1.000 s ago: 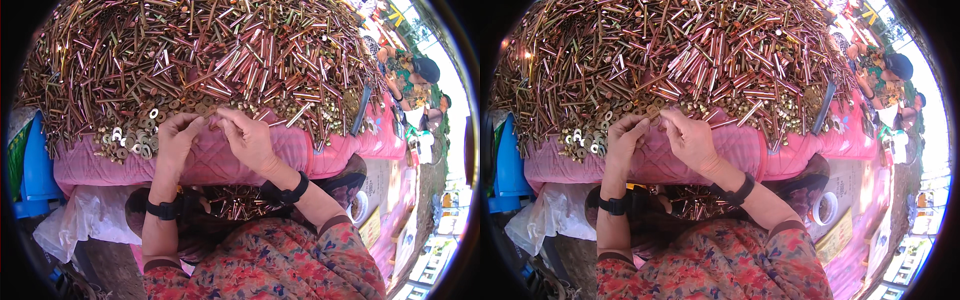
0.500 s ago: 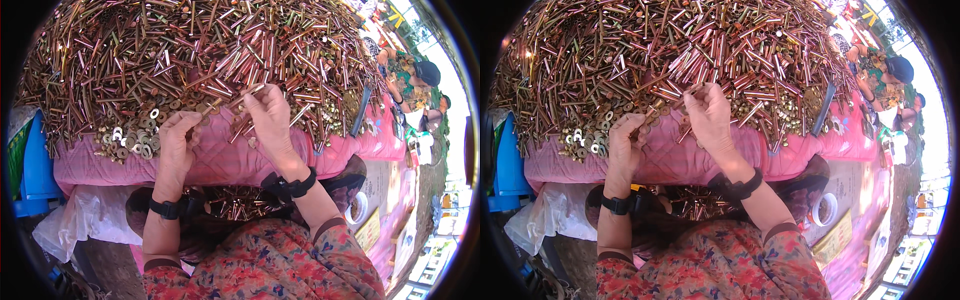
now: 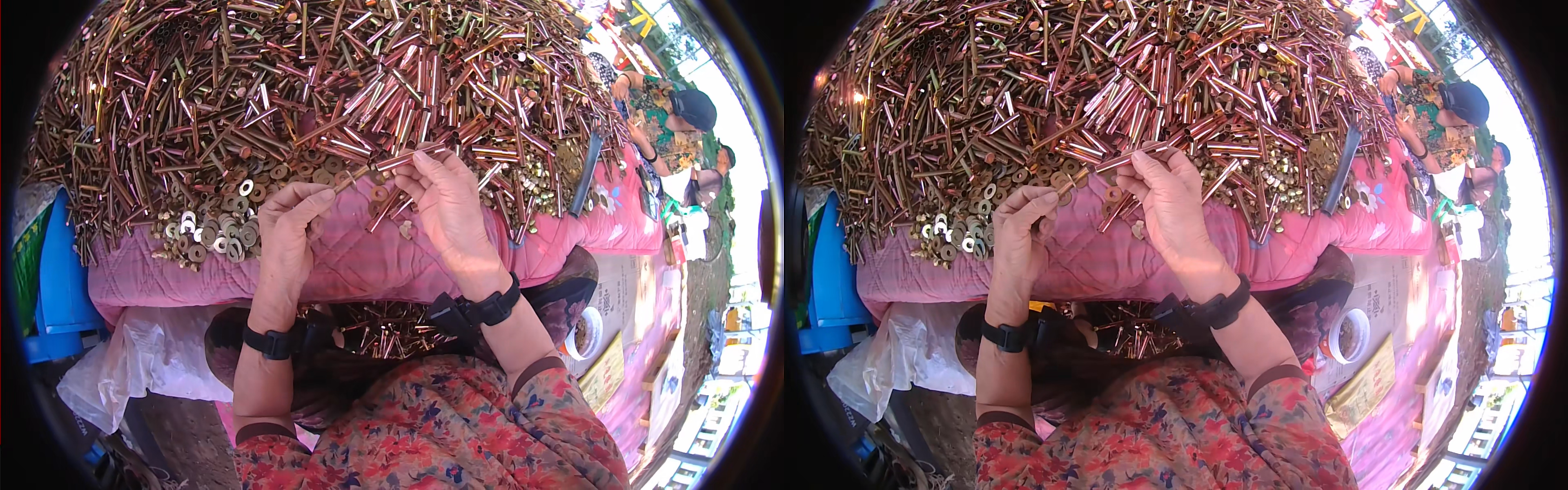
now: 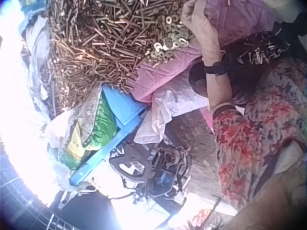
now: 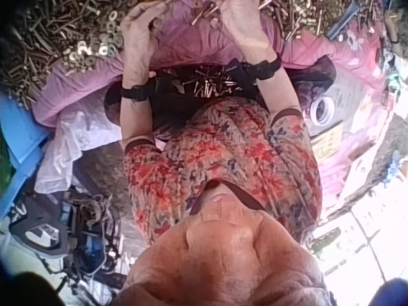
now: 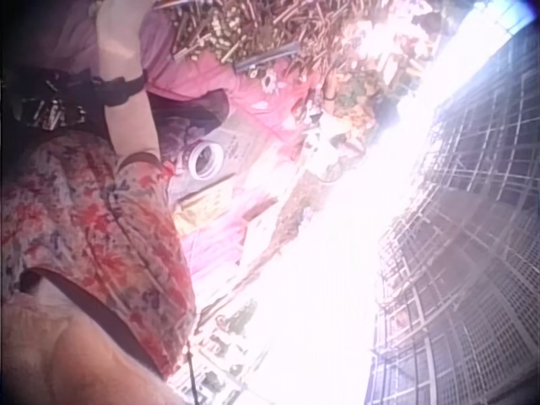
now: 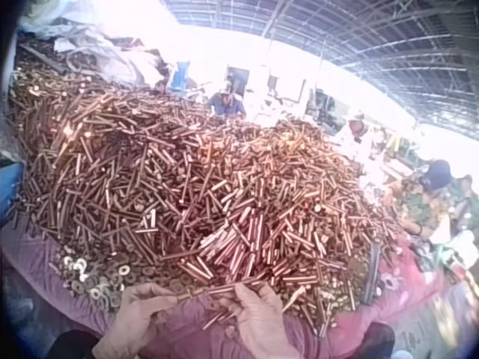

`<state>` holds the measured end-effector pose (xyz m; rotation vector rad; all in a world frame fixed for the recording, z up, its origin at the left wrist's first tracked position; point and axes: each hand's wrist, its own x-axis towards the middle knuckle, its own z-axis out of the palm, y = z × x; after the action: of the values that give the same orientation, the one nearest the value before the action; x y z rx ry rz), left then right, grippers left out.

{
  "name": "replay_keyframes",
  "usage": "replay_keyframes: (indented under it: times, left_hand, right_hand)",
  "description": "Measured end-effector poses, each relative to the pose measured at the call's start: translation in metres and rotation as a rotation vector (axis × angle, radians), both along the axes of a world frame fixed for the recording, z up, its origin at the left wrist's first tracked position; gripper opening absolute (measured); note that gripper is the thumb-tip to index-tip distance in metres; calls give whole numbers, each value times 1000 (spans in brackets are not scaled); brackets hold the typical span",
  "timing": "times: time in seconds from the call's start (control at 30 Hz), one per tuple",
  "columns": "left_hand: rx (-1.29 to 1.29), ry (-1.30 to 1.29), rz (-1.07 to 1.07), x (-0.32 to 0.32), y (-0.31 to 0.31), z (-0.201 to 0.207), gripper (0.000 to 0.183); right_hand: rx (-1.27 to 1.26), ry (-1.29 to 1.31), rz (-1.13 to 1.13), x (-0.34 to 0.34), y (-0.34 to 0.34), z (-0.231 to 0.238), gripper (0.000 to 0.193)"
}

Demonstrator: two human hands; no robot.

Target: Sorting and assembling small metal pins and washers from a large pile.

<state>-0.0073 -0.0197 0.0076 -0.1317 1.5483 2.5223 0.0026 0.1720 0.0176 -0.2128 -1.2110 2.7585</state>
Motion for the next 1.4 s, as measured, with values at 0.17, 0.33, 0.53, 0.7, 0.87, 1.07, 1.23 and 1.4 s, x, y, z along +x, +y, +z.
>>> replay_keyframes:
  times: [0.17,0.33,0.53,0.7,0.87,1.07,1.23,1.4]
  left_hand:
    - [-77,176,-18,4,1,5,6]
    - [-224,271,-45,6,3,4,6]
    - [58,-128,-71,13,29,14,9]
    - [19,-226,-128,6,14,-4,14]
    - [51,-130,12,-3,4,-6,11]
    - [36,-119,31,-3,2,-3,10]
    - [-5,-107,26,1,2,-3,11]
    - [-46,-105,-5,2,4,-4,11]
  right_hand:
    - [164,49,-17,0,-1,2,10]
    - [67,-48,76,3,-3,1,11]
    - [382,-46,191,14,-28,-7,16]
    - [1114,-29,198,-2,-7,-1,21]
    - [1925,150,-2,-24,1,-15,19]
    - [2130,132,2,-29,-8,-16,16]
    - [2107,168,21,-27,-6,-17,15]
    - [2129,224,-15,-21,-4,-16,18]
